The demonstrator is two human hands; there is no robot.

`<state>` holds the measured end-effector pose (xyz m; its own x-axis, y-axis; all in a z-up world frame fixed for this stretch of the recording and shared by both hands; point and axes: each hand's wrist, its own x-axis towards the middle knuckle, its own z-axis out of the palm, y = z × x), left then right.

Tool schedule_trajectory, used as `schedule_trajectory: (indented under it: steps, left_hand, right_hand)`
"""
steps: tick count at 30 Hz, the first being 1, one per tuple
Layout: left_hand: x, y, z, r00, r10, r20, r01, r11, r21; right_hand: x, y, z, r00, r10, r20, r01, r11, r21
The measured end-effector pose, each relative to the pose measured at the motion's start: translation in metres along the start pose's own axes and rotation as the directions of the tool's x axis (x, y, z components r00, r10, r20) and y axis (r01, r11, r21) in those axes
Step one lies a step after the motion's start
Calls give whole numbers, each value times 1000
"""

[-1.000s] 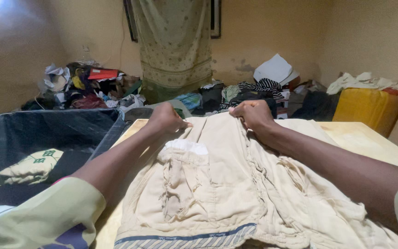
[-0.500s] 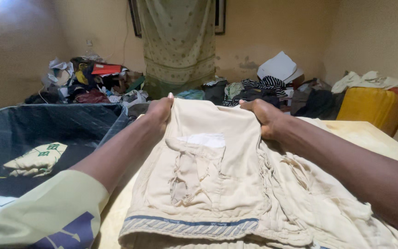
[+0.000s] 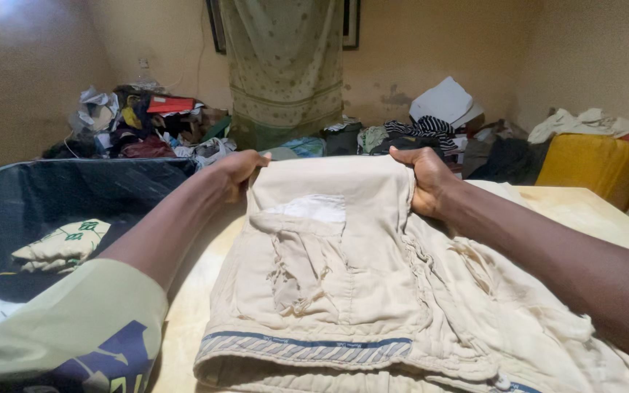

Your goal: The person folds a yellow shirt and a pair of beige trousers by hand on a wooden table and places them into a suitcase.

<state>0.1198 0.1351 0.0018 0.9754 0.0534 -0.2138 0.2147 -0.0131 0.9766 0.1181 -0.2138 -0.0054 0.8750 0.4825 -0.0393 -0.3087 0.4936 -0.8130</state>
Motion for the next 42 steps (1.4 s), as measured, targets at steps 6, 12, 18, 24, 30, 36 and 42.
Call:
schedule_trajectory:
  steps: [6, 12, 18, 24, 30, 36, 42]
  left_hand:
    - [-14, 1, 15, 983, 156, 92, -129, 962, -242]
    - [41, -8, -5, 914, 398, 77, -397, 918, -22]
    - [27, -4, -6, 999, 34, 6, -33, 994, -102]
    - [4, -6, -2, 995, -37, 88, 42, 997, -63]
    - [58, -22, -16, 965, 211, -158, -192, 973, 131]
    - [8, -12, -10, 995, -88, 41, 71, 945, 321]
    - [-41, -30, -3, 809, 586, 43, -276, 315, 908]
  right_hand:
    - [9, 0, -5, 981, 179, -72, -187, 972, -140]
    - [6, 5, 0, 973, -20, -229, -25, 981, -193]
    - [-2, 3, 0, 925, -330, -190, 216, 866, -450]
    - [-11, -3, 3, 983, -97, -154, 0, 845, -535]
    - [-15, -3, 8, 956, -290, -48, 181, 709, -681]
    - [-55, 8, 43, 967, -245, 68, 157, 363, -919]
    - [-60, 10, 53, 860, -327, 391, 372, -123, -920]
